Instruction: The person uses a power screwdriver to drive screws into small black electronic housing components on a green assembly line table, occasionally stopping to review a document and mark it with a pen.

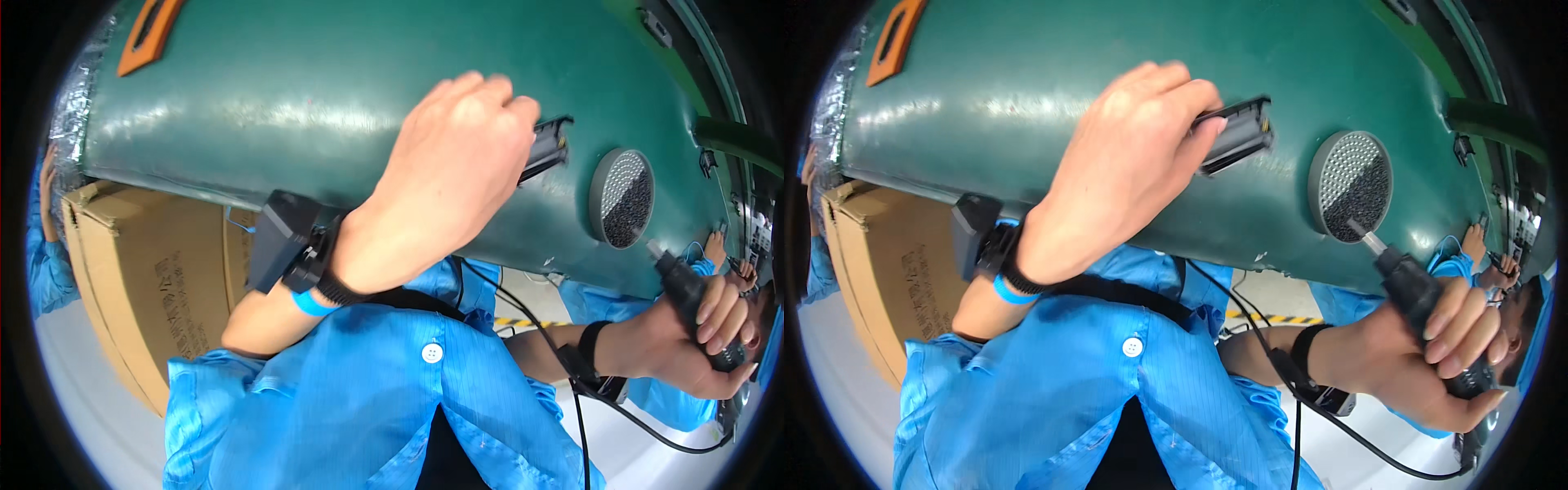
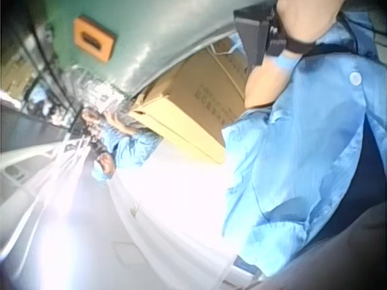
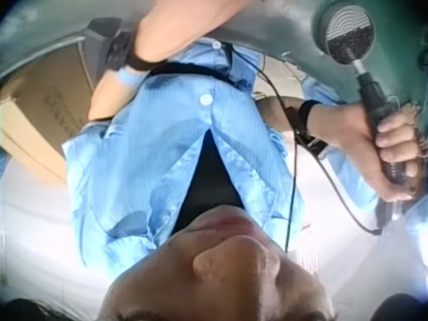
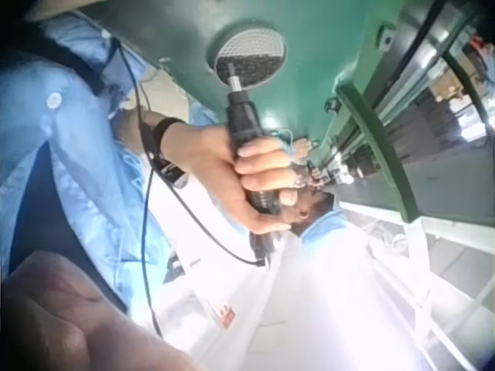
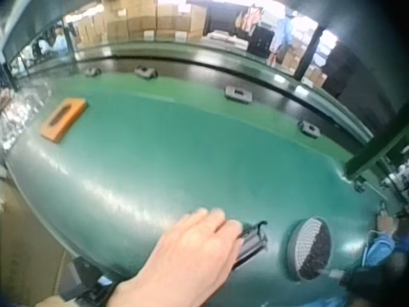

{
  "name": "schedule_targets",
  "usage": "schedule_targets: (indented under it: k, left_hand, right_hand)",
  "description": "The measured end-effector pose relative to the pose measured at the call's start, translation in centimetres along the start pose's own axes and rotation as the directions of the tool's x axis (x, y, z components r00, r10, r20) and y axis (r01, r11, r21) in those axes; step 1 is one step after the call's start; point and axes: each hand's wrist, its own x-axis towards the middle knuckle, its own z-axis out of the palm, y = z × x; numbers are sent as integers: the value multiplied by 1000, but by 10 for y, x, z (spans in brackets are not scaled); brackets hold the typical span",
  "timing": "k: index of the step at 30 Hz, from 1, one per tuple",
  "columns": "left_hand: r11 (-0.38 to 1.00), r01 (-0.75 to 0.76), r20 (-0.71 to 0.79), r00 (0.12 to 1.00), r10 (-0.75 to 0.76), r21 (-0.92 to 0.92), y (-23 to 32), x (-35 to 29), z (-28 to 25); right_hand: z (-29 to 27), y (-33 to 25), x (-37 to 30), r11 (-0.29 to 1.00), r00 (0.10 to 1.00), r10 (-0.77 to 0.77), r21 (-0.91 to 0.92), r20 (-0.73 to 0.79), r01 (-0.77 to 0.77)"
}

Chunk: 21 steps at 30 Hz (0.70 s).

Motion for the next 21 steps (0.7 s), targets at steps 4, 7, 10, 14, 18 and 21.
schedule_targets:
  k: [4, 7, 10, 14, 18, 21]
  left_hand:
    - [-135, 666, 675, 693, -255, -734, -4, 35, -43]
    - [-650, 288, 420, 906, -53, -704, -8, 14, -68]
    - [-723, 277, 362, 931, 40, -633, -6, 17, -75]
    - [-535, 282, 361, 931, -46, -796, 11, 23, -89]
    - [-383, 250, 321, 937, -135, -889, 17, 24, -97]
    - [-298, 239, 320, 910, -263, -924, 14, 18, -105]
  right_hand:
    - [1, 6, -10, 1000, 996, -7, 23, -88, 9]
    - [12, 7, -20, 984, 994, -26, 172, -103, 44]
    - [19, 11, -22, 985, 993, -5, 169, -114, 24]
    - [13, 19, -22, 973, 997, 53, 229, -54, -39]
    - [15, 28, -20, 947, 996, 93, 308, -4, -87]
    - [27, 29, -25, 927, 990, 135, 349, 40, -140]
